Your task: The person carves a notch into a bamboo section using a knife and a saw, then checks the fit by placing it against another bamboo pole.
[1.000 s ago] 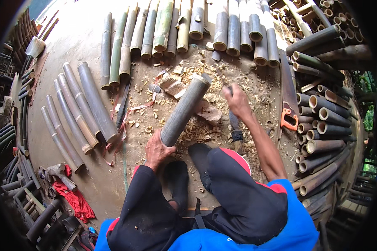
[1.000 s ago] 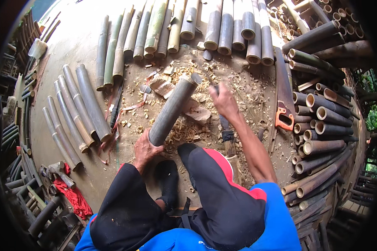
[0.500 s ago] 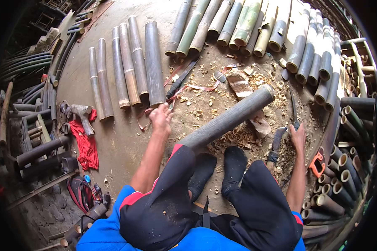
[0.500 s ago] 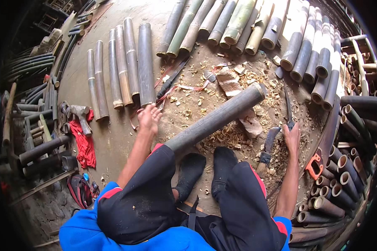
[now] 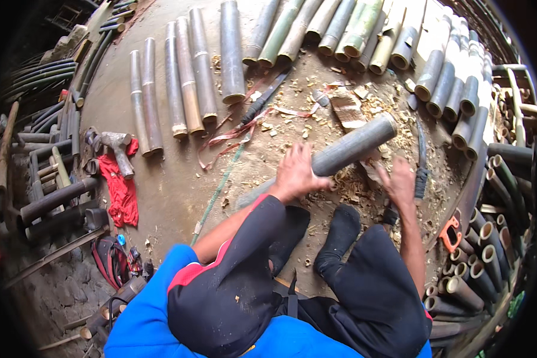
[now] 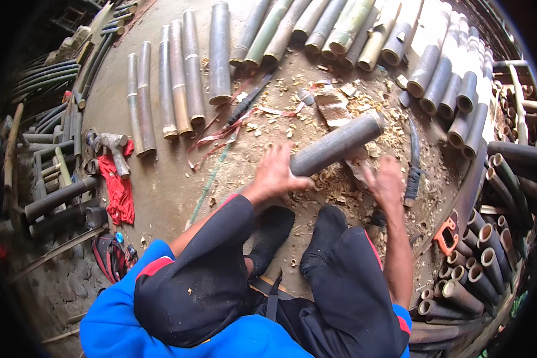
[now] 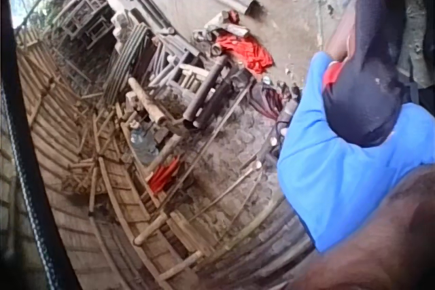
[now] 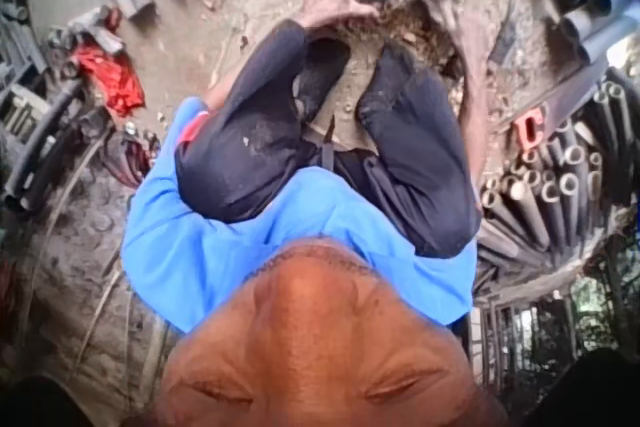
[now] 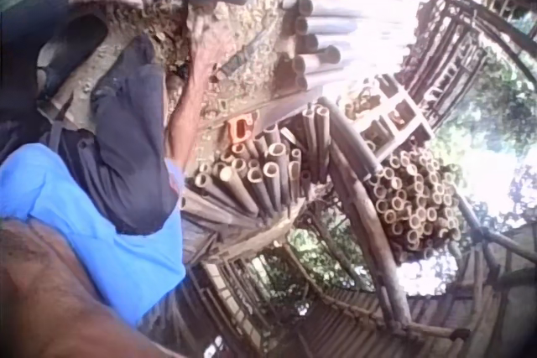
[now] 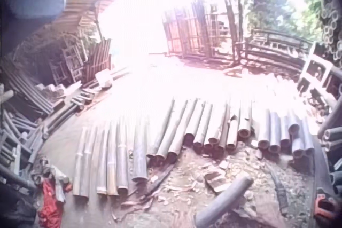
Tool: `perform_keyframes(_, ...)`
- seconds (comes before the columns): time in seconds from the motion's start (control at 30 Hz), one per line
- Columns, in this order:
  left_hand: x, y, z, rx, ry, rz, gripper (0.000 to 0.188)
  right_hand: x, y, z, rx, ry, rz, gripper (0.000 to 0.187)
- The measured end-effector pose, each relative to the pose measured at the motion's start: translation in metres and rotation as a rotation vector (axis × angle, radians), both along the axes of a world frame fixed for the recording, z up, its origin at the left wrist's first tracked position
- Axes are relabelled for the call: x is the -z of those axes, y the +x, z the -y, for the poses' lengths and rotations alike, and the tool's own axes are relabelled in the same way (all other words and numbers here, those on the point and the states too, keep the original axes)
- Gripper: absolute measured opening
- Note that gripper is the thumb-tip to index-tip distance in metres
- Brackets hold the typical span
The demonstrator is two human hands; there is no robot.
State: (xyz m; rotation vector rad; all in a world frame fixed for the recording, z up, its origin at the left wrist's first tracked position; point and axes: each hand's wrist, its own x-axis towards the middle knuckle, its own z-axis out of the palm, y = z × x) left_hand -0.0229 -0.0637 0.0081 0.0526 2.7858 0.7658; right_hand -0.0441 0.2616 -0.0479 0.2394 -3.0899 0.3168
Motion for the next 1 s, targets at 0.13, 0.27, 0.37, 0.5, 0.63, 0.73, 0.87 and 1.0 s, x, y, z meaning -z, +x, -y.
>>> perform_keyframes(0.13,0.029,0.013,0.008,0.061,-0.078,-0.124,0.083,0.002,-0.011,0.048,-0.076,-0.064,0.216,0.063)
perform_keyframes(0.27,0.003,0.006,0.070,0.118,0.049,0.001,0.084,-0.014,0.012,0.068,-0.081,-0.248,0.406,0.072)
perform_keyframes(0.37,-0.018,0.016,0.127,0.102,-0.049,0.050,0.082,-0.015,0.059,0.097,-0.054,-0.310,0.448,0.079)
perform_keyframes(0.5,-0.002,0.035,0.166,0.178,-0.078,0.053,0.083,-0.016,0.091,0.107,-0.032,-0.277,0.435,0.082)
perform_keyframes(0.63,0.007,0.040,0.175,0.147,-0.204,0.130,0.086,-0.028,0.079,0.079,0.106,-0.278,0.416,0.052)
perform_keyframes(0.73,0.017,0.003,0.169,0.241,0.218,0.195,0.084,-0.032,0.068,0.013,0.399,-0.077,0.182,0.048)
perform_keyframes(0.87,0.038,-0.088,0.117,0.000,0.364,0.022,0.047,-0.027,0.087,-0.016,0.482,0.090,0.455,0.065)
perform_keyframes(1.0,0.077,-0.171,0.042,-0.081,-0.037,-0.258,0.049,0.001,0.111,-0.017,0.427,-0.072,0.442,0.057)
